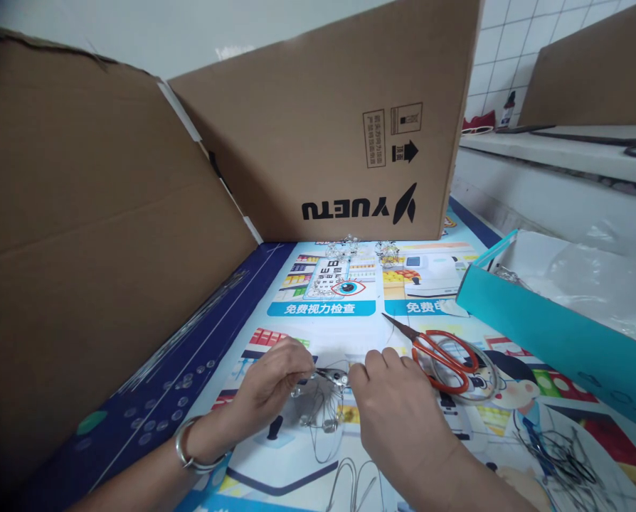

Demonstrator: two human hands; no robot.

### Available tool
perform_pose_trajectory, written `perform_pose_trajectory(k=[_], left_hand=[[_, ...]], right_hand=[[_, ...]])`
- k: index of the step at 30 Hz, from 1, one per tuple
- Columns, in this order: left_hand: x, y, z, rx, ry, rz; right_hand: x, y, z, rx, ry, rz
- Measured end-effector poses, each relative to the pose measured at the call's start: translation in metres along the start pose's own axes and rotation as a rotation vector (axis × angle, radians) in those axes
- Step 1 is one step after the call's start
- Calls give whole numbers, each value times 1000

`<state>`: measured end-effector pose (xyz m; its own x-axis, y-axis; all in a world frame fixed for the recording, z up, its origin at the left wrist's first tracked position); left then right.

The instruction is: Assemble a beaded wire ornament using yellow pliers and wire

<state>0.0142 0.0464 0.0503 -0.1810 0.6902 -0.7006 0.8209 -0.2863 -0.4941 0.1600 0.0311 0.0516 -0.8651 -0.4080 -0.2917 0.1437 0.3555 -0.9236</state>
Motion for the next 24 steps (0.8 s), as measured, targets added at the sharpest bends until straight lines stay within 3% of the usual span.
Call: perform_pose_trajectory(k=[24], left_hand=[[1, -2, 0, -66, -11, 43]], right_hand=[[4, 0, 1, 3, -2, -15]])
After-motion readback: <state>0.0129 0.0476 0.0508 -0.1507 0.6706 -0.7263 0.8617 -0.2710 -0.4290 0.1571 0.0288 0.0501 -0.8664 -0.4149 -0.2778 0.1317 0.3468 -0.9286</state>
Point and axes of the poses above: each hand's wrist, its own z-axis away from the middle knuckle, its own y-axis out of the palm, x = y × z, the point moved 7 cm from there along -z, towards the middle knuckle, and after that the axes turned 15 degrees about z, right-handed, at the moved point
